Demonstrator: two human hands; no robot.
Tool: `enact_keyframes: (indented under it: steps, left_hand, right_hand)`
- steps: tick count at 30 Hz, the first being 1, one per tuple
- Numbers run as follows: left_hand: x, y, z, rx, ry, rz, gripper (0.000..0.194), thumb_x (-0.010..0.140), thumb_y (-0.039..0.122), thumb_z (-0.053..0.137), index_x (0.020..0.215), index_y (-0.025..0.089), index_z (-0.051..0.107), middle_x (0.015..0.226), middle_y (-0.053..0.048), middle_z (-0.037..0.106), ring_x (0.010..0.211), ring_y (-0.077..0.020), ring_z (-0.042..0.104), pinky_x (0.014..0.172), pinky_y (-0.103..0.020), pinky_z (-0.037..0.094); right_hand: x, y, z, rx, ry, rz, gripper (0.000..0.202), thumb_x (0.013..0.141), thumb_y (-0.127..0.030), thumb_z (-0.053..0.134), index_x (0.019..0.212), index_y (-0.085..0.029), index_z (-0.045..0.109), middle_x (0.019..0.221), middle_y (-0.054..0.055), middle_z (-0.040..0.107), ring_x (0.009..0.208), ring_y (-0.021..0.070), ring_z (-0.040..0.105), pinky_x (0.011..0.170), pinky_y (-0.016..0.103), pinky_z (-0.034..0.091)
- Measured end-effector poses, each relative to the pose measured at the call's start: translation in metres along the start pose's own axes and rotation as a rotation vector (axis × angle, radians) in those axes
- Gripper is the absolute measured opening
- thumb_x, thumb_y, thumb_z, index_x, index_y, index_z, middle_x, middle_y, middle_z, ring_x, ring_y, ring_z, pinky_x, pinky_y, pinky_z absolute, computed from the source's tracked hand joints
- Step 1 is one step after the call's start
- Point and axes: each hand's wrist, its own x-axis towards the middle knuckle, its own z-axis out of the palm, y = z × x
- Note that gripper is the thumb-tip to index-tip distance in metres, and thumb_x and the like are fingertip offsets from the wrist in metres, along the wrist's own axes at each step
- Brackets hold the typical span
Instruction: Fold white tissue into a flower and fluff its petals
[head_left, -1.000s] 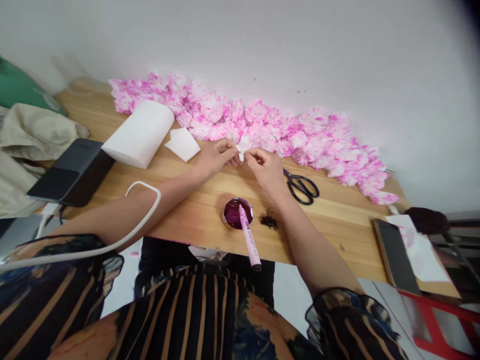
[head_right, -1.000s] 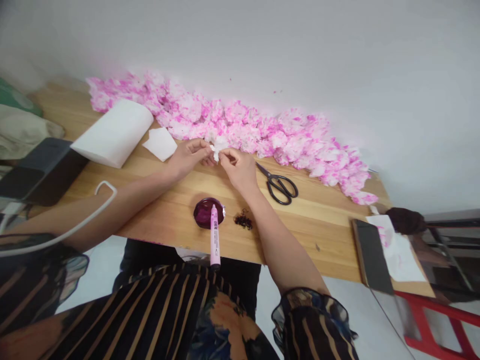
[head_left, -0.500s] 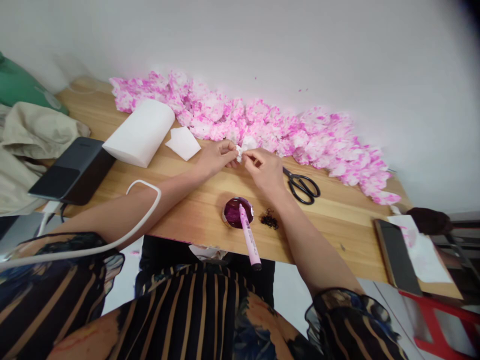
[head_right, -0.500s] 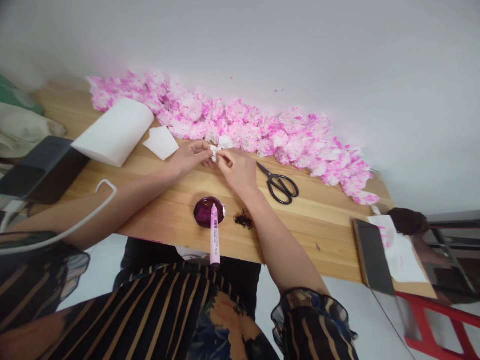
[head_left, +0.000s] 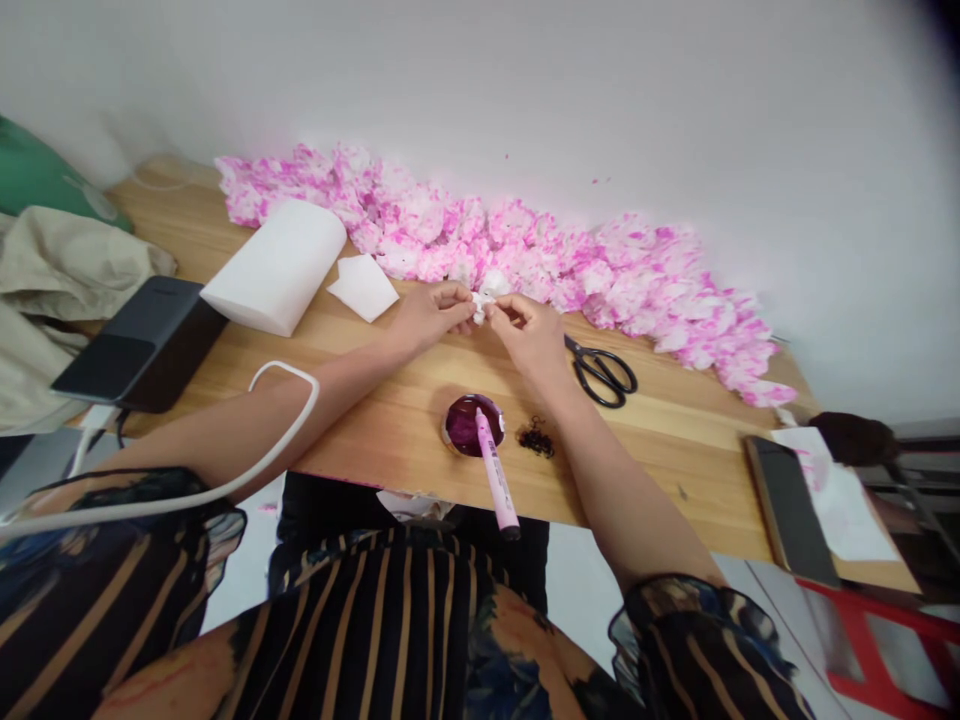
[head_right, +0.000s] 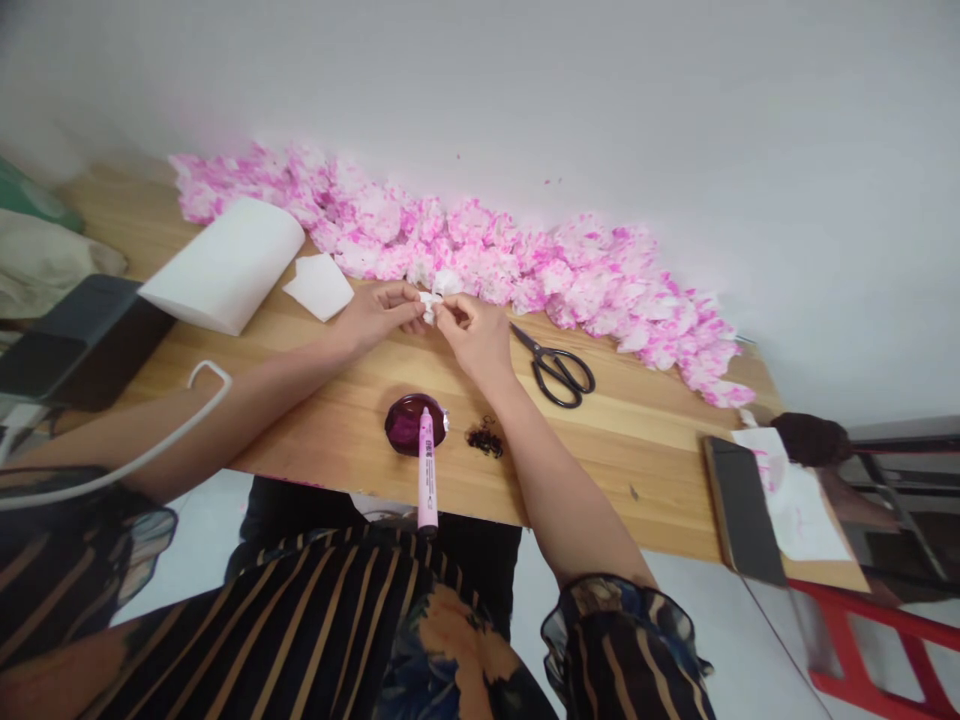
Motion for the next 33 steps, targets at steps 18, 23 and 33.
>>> enact_keyframes:
  steps: [18, 23, 33]
  left_hand:
    - [0.000, -0.003, -0.003, 0.132, -0.005, -0.049, 0.035, 0.085, 0.046, 0.077, 0.077, 0.015, 0.061, 0.065, -0.002, 0.068, 0.055, -0.0108, 0.064, 0.052, -0.020, 0.051]
    - [0.003, -0.006, -0.003, 0.166, -0.008, -0.070, 0.006, 0.086, 0.016, 0.067, 0.080, 0.015, 0.064, 0.060, 0.000, 0.067, 0.053, -0.0103, 0.063, 0.053, -0.020, 0.051]
    - [0.003, 0.000, -0.001, 0.039, 0.023, -0.093, 0.017, 0.089, 0.014, 0.062, 0.073, 0.014, 0.058, 0.064, -0.001, 0.070, 0.051, -0.0085, 0.062, 0.051, -0.019, 0.050]
  right_hand:
    - [-0.003, -0.005, -0.001, -0.052, -0.028, -0.044, 0.019, 0.089, -0.035, 0.058, 0.080, -0.020, 0.067, 0.073, 0.000, 0.067, 0.063, 0.0130, 0.053, 0.063, 0.028, 0.040]
    - [-0.001, 0.000, -0.002, -0.061, -0.015, -0.021, 0.019, 0.088, -0.036, 0.059, 0.081, -0.020, 0.068, 0.073, 0.000, 0.067, 0.064, 0.0133, 0.053, 0.065, 0.028, 0.042]
    - [0.002, 0.001, -0.004, 0.068, -0.021, 0.040, 0.031, 0.089, -0.048, 0.059, 0.080, -0.020, 0.068, 0.074, 0.001, 0.068, 0.067, 0.0133, 0.056, 0.065, 0.027, 0.044]
